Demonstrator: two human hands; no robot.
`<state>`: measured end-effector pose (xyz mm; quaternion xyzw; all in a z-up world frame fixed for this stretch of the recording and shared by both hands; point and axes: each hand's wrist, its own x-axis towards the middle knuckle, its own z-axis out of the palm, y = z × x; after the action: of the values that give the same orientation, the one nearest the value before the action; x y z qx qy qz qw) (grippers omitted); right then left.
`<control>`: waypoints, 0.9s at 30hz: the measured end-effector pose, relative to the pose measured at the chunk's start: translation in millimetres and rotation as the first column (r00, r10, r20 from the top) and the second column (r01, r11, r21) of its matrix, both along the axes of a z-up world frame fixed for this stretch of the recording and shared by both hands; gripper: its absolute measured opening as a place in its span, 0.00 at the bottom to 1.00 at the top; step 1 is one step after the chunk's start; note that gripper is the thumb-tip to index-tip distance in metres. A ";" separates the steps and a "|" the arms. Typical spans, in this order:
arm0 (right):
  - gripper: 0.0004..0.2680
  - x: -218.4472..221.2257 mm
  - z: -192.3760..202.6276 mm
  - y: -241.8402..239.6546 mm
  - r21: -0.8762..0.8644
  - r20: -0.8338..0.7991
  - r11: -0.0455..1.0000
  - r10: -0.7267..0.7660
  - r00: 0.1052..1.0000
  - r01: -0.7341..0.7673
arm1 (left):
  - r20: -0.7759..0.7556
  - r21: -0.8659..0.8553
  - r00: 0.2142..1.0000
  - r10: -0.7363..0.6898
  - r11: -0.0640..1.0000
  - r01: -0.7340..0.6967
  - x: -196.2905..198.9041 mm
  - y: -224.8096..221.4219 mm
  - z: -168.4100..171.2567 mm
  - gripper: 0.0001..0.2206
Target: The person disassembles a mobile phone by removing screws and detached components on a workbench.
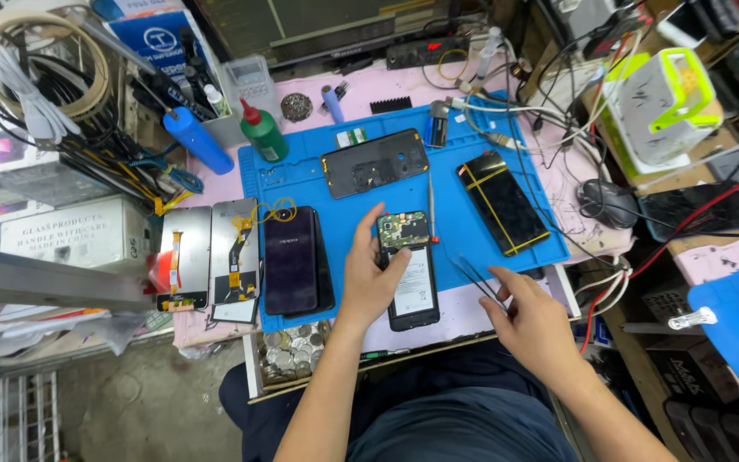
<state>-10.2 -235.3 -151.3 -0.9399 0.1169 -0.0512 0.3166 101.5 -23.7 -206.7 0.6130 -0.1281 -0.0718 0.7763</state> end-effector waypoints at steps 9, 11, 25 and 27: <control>0.09 31.6 -9.6 5.7 0.071 0.238 0.984 0.145 0.960 -0.166 | -0.013 0.033 0.999 0.048 0.998 -0.047 -0.1 -0.9 0.9 0.34; 0.09 40.5 -1.5 9.8 0.041 0.305 0.978 0.184 0.935 -0.206 | -0.010 0.038 0.999 0.054 0.998 -0.053 -1.1 0.8 1.8 0.34; 0.13 54.9 9.9 28.7 -0.120 0.333 0.972 0.229 0.915 -0.200 | 0.019 0.055 1.000 -0.005 0.998 0.004 -4.5 0.5 9.2 0.33; 0.14 56.1 10.8 27.9 -0.148 0.304 0.970 0.231 0.924 -0.193 | 0.037 0.030 0.999 -0.008 1.000 0.007 -5.1 0.0 8.6 0.33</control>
<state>45.9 -207.4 -140.5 -0.9431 -0.0413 -0.1744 0.2801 96.5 -23.7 -198.1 0.6254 -0.1435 -0.0653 0.7642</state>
